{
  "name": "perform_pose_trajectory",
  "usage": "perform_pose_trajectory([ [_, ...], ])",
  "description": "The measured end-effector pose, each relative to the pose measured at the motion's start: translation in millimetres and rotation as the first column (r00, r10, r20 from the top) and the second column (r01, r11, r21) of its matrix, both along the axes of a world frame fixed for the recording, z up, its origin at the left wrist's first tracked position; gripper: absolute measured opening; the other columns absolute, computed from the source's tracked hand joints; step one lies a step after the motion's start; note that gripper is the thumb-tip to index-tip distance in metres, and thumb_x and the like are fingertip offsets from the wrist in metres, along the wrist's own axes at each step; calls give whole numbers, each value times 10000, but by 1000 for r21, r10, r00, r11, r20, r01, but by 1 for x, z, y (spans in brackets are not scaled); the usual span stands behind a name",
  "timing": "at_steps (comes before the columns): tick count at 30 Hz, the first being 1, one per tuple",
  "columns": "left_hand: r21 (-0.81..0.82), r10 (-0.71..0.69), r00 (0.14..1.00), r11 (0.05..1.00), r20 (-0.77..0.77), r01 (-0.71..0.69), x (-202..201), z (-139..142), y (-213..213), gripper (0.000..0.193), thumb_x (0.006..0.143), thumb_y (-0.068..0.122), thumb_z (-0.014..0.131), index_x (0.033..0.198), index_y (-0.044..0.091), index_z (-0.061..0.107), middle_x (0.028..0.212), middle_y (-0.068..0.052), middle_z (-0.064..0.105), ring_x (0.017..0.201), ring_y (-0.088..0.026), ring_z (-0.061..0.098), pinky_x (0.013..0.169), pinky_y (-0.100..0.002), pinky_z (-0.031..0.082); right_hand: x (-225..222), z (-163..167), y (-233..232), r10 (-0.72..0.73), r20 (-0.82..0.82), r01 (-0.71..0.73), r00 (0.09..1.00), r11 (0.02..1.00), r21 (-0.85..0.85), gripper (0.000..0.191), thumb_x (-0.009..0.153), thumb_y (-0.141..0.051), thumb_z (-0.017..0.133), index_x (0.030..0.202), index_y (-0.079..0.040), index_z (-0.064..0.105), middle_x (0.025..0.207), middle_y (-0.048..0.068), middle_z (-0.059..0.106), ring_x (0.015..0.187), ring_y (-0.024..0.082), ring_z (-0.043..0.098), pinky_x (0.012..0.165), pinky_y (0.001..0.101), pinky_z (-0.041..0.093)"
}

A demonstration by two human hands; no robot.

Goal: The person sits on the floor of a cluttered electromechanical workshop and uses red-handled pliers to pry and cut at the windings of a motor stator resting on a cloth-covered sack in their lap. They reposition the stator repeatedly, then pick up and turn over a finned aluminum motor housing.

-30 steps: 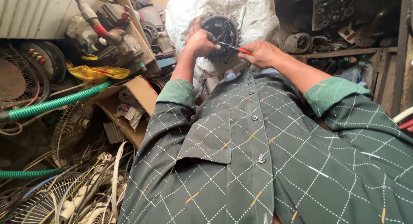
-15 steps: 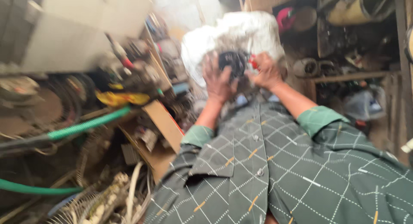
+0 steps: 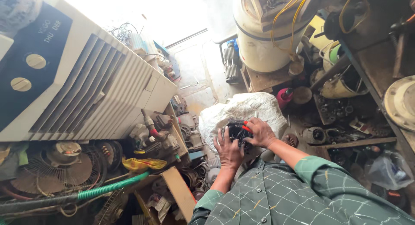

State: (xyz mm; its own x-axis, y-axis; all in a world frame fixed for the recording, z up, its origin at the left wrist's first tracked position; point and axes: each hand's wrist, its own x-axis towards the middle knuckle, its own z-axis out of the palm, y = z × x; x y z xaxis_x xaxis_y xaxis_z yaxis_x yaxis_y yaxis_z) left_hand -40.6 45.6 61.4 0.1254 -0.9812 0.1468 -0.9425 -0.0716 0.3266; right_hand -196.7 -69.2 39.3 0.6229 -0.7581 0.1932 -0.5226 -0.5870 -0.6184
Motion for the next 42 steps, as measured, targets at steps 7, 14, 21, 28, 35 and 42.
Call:
perform_pose_trajectory([
  [7,-104,32,999,994,-13,-33,-8,-10,3,351,727,282,793,1019,92,754,1534,-240,389,1468,-477,257,1156,-662,182,7,-4,-2,59,-74,-72,996,979,-190,494,635,-344,822,1066,-162,663,1048,77,597,985,294,617,790,442,481],
  [14,-141,-62,991,989,-121,45,5,-9,-6,239,713,292,807,850,110,734,1515,-225,430,1437,-487,297,1152,-636,223,3,0,-1,153,-49,-161,987,946,-281,387,744,-395,778,1012,-152,641,1029,64,603,948,266,618,745,433,461],
  [21,-247,-94,943,969,-319,13,27,-15,18,191,736,284,863,784,174,714,1419,-226,469,1407,-466,364,1165,-535,286,11,8,-3,217,31,-189,976,905,-382,280,806,-327,768,968,-157,614,1013,34,615,920,249,619,729,416,474],
  [28,-264,-98,917,965,-387,-8,22,-22,21,440,771,311,857,1138,142,682,1522,-196,420,1445,-414,394,1211,-512,336,-19,1,-16,87,72,-51,994,911,-408,223,814,-233,752,985,-130,651,1008,74,626,876,262,627,737,423,475],
  [35,-49,67,931,995,-360,-90,25,-3,-8,941,527,561,925,1264,100,564,1535,-284,251,1451,-489,183,1182,-599,209,-21,-4,-21,-167,161,162,973,986,44,332,855,-268,786,993,-30,599,962,168,603,898,366,615,809,452,504],
  [42,-6,107,911,993,-397,-119,24,-5,-24,797,632,435,819,1324,94,617,1509,-226,372,1495,-497,199,1211,-624,164,-58,15,29,-240,252,-27,938,673,739,217,947,-149,602,1120,-44,525,1088,103,725,968,203,741,790,353,551],
])
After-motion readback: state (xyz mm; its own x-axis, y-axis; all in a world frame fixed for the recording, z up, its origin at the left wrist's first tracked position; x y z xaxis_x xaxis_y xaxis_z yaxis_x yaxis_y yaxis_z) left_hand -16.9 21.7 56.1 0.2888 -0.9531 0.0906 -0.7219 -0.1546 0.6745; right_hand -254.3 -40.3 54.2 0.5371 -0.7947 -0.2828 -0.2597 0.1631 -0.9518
